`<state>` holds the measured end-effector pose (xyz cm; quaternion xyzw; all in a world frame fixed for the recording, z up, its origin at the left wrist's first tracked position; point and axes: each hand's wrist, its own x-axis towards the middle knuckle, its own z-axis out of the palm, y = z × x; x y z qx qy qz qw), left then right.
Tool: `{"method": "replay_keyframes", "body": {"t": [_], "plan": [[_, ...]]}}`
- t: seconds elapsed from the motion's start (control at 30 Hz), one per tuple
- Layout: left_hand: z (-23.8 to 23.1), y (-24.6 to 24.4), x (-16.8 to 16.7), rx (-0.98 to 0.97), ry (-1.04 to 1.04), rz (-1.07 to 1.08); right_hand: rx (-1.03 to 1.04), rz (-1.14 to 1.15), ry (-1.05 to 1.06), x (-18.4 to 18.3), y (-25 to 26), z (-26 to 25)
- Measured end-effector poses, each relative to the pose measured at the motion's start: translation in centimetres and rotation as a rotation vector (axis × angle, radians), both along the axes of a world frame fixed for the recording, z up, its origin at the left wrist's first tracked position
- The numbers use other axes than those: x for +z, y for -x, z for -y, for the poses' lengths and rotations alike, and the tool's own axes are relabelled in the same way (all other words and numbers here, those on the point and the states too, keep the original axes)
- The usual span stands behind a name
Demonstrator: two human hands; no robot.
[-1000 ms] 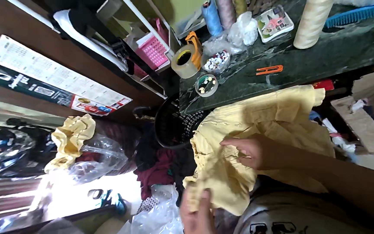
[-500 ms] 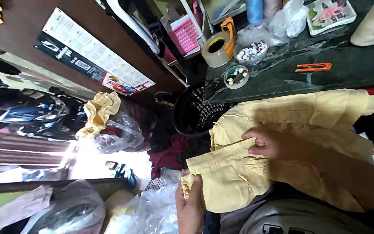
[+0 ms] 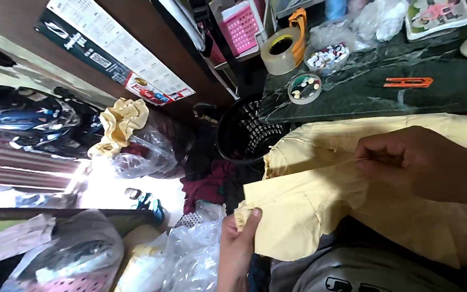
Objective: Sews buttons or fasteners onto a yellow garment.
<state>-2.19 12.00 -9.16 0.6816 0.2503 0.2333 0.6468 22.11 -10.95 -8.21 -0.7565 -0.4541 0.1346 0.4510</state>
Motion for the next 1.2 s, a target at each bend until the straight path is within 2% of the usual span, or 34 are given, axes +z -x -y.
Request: {"method": "replay_keyframes", "body": {"t": [0.07, 0.13, 0.2, 0.27, 0.33, 0.4, 0.53, 0.63, 0.73, 0.8, 0.87, 0.97, 1.03, 1.1, 1.2], "plan": [[-0.6, -1.1, -2.0, -0.102, -0.106, -0.263, -0.079, 0.122, 0.214, -0.7, -0.2, -0.1], [-0.9, -1.8, -4.6, -0.226, -0.067, -0.497, -0.024, 0.06, 0.597, -1.9, -0.2, -1.2], [-0.9, -2.0, -6.1, -0.236, -0.009, -0.521, 0.049, 0.0, 0.894, -2.6, 0.1, -2.4], [-0.8, -1.5, -6.6, -0.227, 0.043, -0.424, 0.062, -0.014, 0.996, -2.3, 0.8, -2.8], [-0.5, -1.0, -6.8, -0.207, 0.083, -0.338, 0.019, -0.002, 0.917, -2.1, 1.1, -3.4], [-0.8, -1.1, -6.7, -0.184, 0.079, -0.274, -0.018, 0.038, 0.74, -1.8, 1.0, -5.0], [-1.1, -1.5, -6.7, -0.211, -0.003, -0.206, -0.075, 0.189, 0.469, -2.1, 0.0, -10.6], [-1.0, -1.5, -6.7, -0.255, -0.046, -0.245, -0.101, 0.264, 0.578, -3.6, -1.7, -14.7], [-1.2, -1.2, -6.6, -0.274, -0.068, -0.287, -0.086, 0.272, 0.656, -4.5, -2.4, -16.3], [-1.2, -0.9, -6.9, -0.274, -0.027, -0.284, -0.138, 0.325, 0.544, -4.4, -1.8, -16.1], [-1.3, -1.0, -7.3, -0.258, 0.007, -0.265, -0.219, 0.434, 0.306, -3.8, -0.7, -14.9], [-1.5, -1.3, -7.1, -0.233, 0.052, -0.224, -0.244, 0.59, 0.02, -1.6, 1.5, -11.0], [-1.5, -1.5, -7.0, -0.22, 0.072, -0.211, -0.229, 0.674, -0.061, -1.7, 2.4, -8.0], [-1.3, -1.6, -7.3, -0.198, 0.077, -0.232, -0.139, 0.655, 0.057, -3.1, 3.1, -5.7], [-1.0, -1.8, -8.0, -0.159, 0.09, -0.267, 0.031, 0.309, 0.59, -3.5, 3.7, -4.9]]}}
